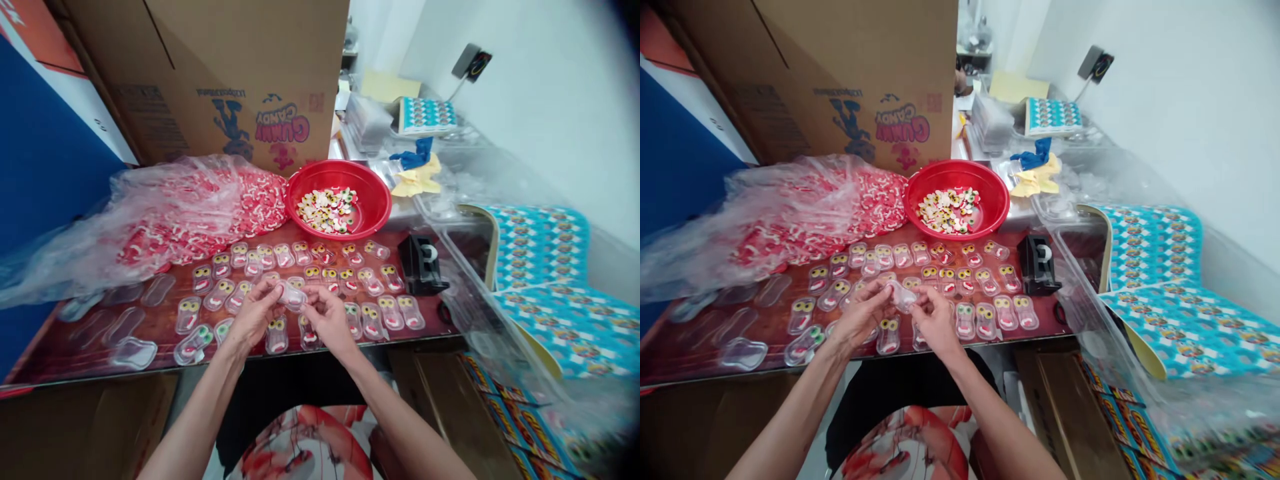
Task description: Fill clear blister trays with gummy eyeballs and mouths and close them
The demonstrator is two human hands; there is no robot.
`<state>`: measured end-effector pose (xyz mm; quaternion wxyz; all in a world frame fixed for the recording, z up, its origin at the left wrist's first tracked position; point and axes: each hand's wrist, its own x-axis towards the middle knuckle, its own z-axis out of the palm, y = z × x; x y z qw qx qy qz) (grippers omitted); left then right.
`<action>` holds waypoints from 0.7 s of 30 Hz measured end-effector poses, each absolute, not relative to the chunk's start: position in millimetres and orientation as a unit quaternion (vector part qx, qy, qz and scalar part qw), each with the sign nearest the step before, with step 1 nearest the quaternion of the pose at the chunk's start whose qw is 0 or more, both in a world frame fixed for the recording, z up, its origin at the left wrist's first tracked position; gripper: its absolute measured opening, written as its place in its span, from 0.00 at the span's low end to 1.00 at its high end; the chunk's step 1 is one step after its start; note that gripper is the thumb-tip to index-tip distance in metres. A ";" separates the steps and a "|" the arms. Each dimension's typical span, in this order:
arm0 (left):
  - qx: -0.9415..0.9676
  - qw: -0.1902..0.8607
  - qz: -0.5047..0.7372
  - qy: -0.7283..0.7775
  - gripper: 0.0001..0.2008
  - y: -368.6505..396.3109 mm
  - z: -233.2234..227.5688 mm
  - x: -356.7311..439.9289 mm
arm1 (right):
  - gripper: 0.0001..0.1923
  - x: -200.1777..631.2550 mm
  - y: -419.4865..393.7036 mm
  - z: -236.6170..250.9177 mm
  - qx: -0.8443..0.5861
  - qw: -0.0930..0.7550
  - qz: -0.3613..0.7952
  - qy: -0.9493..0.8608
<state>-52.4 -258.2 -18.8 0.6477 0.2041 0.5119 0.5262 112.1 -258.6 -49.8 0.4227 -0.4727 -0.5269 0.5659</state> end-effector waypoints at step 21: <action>0.445 0.525 0.416 0.595 0.14 -238.5 -33.1 1.4 | 0.21 169.8 -247.5 -20.5 -0.721 0.166 0.171 -0.651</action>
